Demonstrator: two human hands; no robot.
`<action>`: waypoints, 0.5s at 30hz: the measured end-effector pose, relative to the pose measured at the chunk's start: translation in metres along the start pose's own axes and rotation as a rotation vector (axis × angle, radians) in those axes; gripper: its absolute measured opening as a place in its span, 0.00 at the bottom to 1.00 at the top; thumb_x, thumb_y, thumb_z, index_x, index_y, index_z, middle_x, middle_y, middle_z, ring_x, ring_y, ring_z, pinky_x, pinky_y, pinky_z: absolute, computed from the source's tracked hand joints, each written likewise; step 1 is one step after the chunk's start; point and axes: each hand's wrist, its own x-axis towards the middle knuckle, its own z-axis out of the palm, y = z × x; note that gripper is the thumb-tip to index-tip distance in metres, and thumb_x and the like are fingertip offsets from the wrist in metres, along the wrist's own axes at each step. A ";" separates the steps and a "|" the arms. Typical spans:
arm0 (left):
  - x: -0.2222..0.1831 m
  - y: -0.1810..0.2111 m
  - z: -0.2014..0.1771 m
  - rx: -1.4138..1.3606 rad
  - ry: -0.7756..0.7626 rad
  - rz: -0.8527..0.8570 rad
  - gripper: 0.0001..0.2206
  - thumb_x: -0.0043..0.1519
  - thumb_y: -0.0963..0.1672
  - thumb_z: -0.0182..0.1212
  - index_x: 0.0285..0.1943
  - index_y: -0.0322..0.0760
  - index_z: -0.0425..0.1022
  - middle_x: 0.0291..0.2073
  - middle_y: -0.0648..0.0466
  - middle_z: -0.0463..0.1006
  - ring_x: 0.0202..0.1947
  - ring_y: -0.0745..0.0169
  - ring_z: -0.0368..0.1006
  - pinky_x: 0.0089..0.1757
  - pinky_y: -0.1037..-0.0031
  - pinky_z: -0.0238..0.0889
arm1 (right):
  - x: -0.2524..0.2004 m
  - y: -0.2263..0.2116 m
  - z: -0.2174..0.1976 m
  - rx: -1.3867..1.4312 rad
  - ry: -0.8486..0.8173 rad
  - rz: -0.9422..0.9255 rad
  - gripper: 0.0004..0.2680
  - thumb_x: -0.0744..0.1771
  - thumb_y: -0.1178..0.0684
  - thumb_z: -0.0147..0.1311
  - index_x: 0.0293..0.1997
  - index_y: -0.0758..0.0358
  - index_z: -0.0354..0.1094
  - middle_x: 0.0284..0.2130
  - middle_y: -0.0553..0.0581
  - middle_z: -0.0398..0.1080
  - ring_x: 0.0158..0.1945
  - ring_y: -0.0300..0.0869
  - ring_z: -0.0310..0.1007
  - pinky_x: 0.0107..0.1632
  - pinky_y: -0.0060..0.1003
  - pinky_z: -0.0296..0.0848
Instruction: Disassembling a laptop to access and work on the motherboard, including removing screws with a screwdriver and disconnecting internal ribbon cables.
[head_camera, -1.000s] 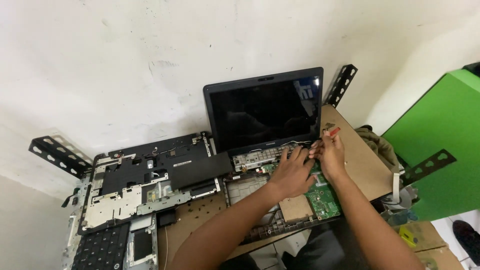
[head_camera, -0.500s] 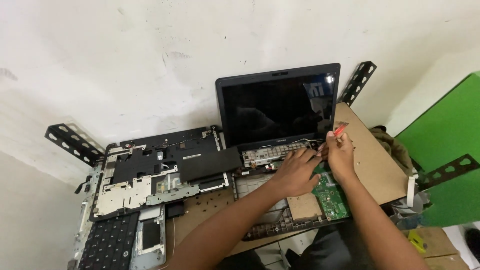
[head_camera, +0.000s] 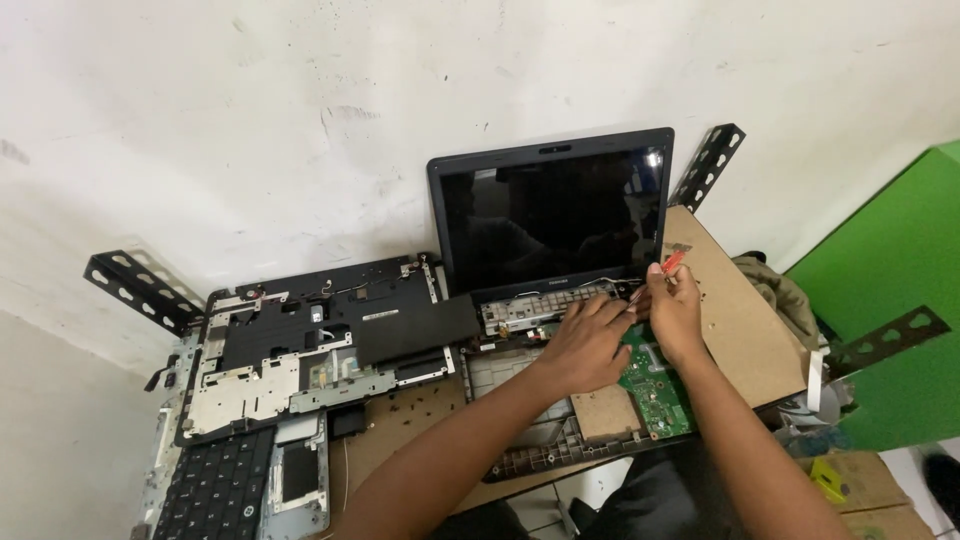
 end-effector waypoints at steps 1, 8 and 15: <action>0.000 -0.001 0.001 0.001 0.001 0.000 0.19 0.61 0.45 0.46 0.57 0.26 0.68 0.52 0.39 0.67 0.59 0.42 0.57 0.49 0.58 0.53 | -0.001 -0.001 0.001 0.000 0.000 -0.001 0.06 0.71 0.49 0.41 0.39 0.57 0.52 0.22 0.62 0.68 0.20 0.45 0.71 0.23 0.34 0.73; 0.000 0.000 -0.003 0.014 0.002 0.010 0.18 0.61 0.44 0.47 0.55 0.25 0.69 0.52 0.39 0.67 0.59 0.41 0.57 0.48 0.58 0.53 | 0.008 0.009 -0.003 0.058 0.001 0.001 0.06 0.71 0.51 0.41 0.39 0.60 0.52 0.20 0.64 0.67 0.19 0.47 0.71 0.20 0.36 0.73; -0.008 0.003 -0.035 0.057 -0.066 0.046 0.19 0.59 0.44 0.49 0.57 0.27 0.67 0.55 0.36 0.64 0.61 0.36 0.54 0.48 0.55 0.54 | -0.011 -0.016 0.006 0.074 -0.020 0.011 0.06 0.71 0.51 0.39 0.40 0.62 0.50 0.21 0.67 0.66 0.19 0.49 0.70 0.19 0.37 0.73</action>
